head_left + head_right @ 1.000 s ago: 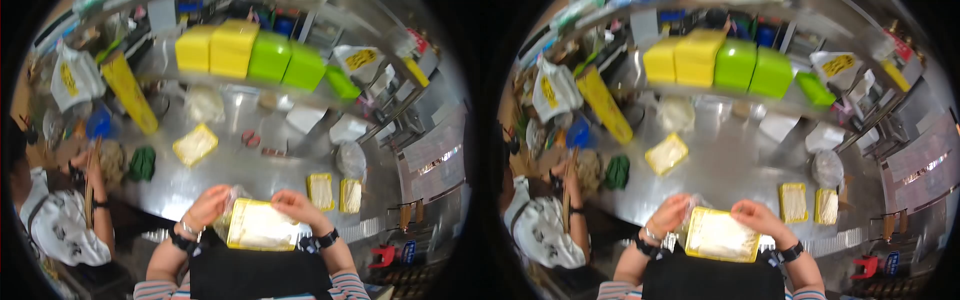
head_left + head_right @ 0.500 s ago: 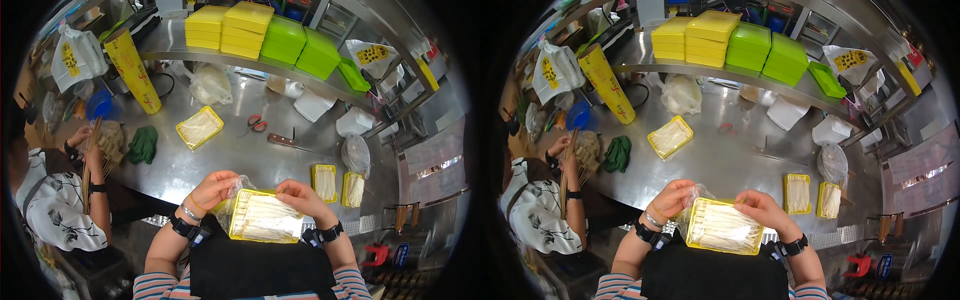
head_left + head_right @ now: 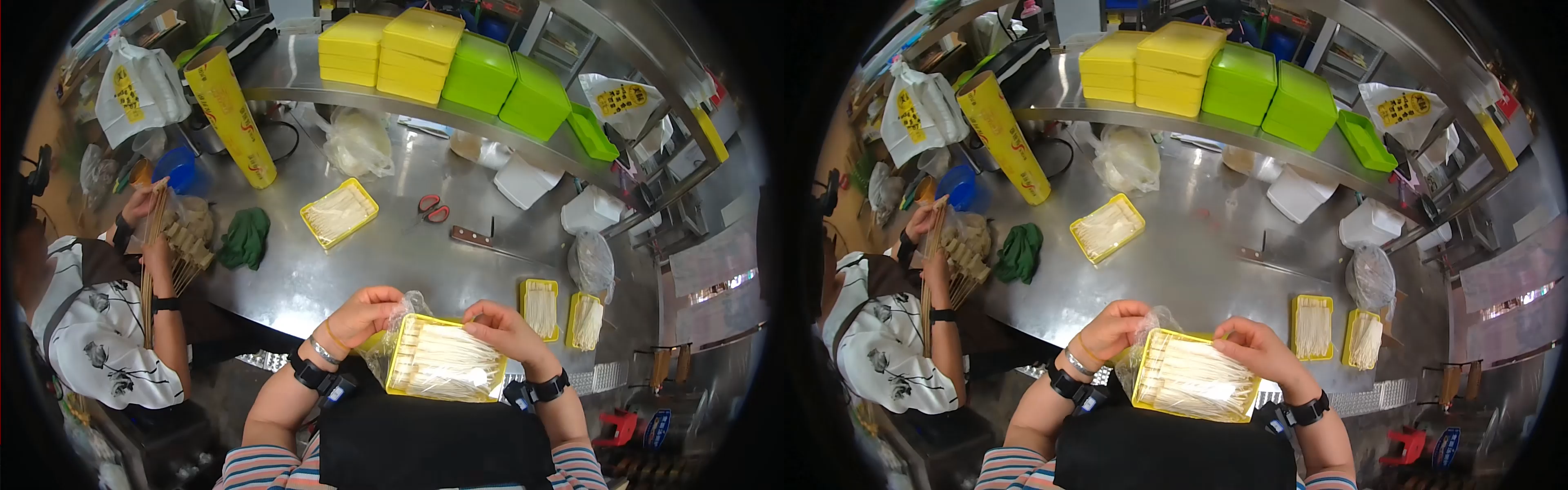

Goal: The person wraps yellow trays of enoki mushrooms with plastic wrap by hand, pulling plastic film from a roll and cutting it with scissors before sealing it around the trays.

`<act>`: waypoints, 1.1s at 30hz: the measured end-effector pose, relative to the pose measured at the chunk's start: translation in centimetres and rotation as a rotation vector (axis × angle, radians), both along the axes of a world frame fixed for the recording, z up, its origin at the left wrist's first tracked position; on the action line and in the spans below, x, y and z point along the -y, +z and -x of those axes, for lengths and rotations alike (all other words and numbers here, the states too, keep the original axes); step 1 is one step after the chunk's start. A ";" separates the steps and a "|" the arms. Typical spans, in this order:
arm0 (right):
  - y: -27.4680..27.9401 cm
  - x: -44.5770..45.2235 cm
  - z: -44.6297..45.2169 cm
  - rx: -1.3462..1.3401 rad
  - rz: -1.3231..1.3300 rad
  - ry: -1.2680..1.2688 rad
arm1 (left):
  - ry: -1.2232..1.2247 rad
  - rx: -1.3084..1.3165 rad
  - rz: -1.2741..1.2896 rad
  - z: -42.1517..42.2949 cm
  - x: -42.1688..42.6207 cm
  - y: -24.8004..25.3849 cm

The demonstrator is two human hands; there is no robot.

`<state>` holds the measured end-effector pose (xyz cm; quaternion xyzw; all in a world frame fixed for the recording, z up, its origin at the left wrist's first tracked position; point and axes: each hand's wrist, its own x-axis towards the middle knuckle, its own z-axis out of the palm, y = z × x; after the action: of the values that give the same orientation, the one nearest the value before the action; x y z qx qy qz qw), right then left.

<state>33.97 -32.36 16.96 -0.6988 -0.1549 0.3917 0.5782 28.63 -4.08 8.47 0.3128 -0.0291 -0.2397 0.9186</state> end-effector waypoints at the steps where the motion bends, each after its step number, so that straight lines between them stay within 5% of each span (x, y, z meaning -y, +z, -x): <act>1: 0.1 -0.1 0.0 0.007 0.020 0.013 | 0.023 -0.008 0.019 0.0 0.0 0.5; 6: 0.0 -0.2 -0.1 -0.007 0.010 -0.002 | 0.179 -0.022 -0.055 0.0 0.0 1.6; 8: -0.4 -0.1 0.2 -0.021 0.002 -0.010 | 0.393 0.253 -0.636 0.1 -0.6 2.3; 12: -0.4 -0.3 0.2 -0.029 -0.035 -0.047 | 0.455 0.363 -0.798 0.4 -1.8 3.8; 14: -0.2 -0.4 0.2 -0.045 -0.051 -0.050 | 0.393 0.144 -0.541 0.6 -2.1 3.1; 20: -0.5 -0.3 0.1 -0.039 -0.013 -0.060 | 0.436 0.051 -0.516 2.3 -0.2 3.1; 25: -1.7 0.0 -0.4 0.029 -0.027 -0.014 | 0.419 -0.106 0.028 1.5 1.3 2.0; 33: -0.7 0.3 -0.1 -0.045 -0.015 -0.017 | 0.351 -0.056 0.104 0.7 1.8 2.3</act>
<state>34.11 -32.63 16.30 -0.6866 -0.1387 0.4014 0.5901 27.89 -5.92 10.73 0.2584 0.0393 -0.0824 0.9617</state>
